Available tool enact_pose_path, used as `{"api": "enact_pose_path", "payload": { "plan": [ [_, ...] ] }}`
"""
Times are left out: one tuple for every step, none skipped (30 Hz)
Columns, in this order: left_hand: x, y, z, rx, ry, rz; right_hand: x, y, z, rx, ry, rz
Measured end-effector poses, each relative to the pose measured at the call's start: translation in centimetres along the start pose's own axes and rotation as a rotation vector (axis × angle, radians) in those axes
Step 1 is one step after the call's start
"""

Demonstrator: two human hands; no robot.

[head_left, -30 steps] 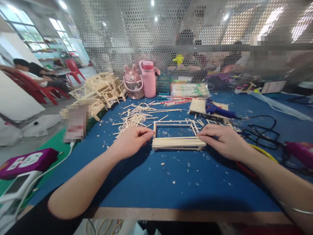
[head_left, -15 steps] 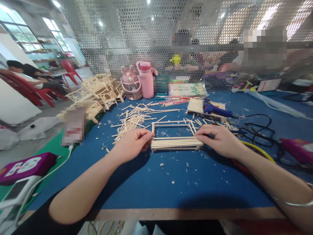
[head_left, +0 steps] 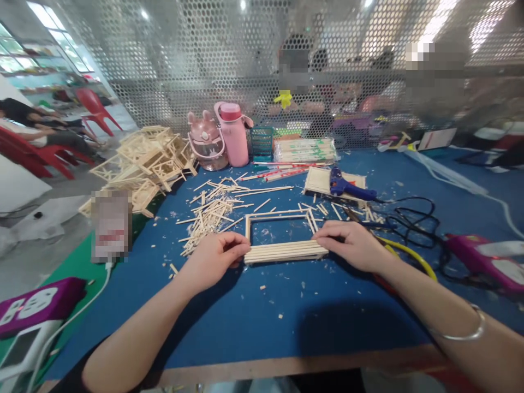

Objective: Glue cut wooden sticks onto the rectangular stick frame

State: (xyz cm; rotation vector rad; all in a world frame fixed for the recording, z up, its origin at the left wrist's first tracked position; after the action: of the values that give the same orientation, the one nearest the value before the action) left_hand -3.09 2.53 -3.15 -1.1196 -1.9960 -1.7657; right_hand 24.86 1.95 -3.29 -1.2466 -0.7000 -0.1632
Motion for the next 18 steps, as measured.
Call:
{"api": "enact_pose_path", "payload": {
  "plan": [
    [0.0,0.0,0.0,0.009,-0.009,0.004,0.0,0.0,0.0,-0.005,-0.014,0.002],
    [0.1,0.1,0.0,0.016,-0.020,0.013,0.1,0.0,-0.1,-0.006,-0.029,0.004],
    [0.1,0.1,0.0,0.021,-0.027,0.024,0.3,0.1,-0.1,-0.007,-0.042,0.008],
    [0.1,0.2,0.0,0.023,-0.035,0.037,0.4,0.2,-0.2,-0.010,-0.048,0.014],
    [0.2,0.2,0.1,0.025,-0.040,0.050,0.7,0.3,-0.2,-0.020,-0.048,0.023],
    [0.2,0.2,0.1,0.026,-0.042,0.064,1.0,0.5,-0.3,-0.037,-0.044,0.035],
    [0.2,0.2,0.2,0.029,-0.040,0.078,1.3,0.7,-0.3,-0.060,-0.033,0.047],
    [0.2,0.2,0.3,0.030,-0.038,0.094,1.6,0.8,-0.4,-0.084,-0.017,0.056],
    [0.3,0.2,0.4,0.031,-0.035,0.111,1.8,0.9,-0.5,-0.107,-0.001,0.064],
    [0.3,0.2,0.4,0.031,-0.031,0.129,2.0,0.9,-0.5,-0.124,0.017,0.067],
    [0.3,0.2,0.5,0.028,-0.024,0.152,2.1,0.8,-0.6,-0.132,0.031,0.065],
    [0.4,0.3,0.5,0.024,-0.016,0.179,2.2,0.5,-0.7,-0.132,0.035,0.057],
    [0.4,0.3,0.5,0.022,-0.011,0.206,2.1,0.3,-0.8,-0.126,0.030,0.047],
    [0.5,0.4,0.5,0.022,-0.008,0.230,2.1,0.0,-0.8,-0.118,0.016,0.034],
    [0.5,0.4,0.5,0.025,-0.009,0.246,1.9,-0.2,-0.9,-0.110,-0.002,0.021],
    [0.6,0.5,0.5,0.029,-0.014,0.258,1.8,-0.4,-0.9,-0.103,-0.023,0.010],
    [0.6,0.5,0.5,0.034,-0.018,0.266,1.7,-0.5,-0.9,-0.099,-0.039,0.004],
    [0.7,0.5,0.5,0.037,-0.020,0.273,1.6,-0.6,-0.9,-0.101,-0.044,0.004]
  ]
}}
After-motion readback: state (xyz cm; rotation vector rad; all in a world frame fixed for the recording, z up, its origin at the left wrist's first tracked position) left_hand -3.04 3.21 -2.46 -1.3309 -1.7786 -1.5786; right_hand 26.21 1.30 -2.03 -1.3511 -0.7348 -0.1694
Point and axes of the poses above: each hand's wrist, its own z-axis towards the middle knuckle, its own x-axis out of the back of the hand, y = z × x, the point moved 3 cm from there along z, towards the middle knuckle, and after that the axes turned 11 degrees about z, right-handed, at the moved point
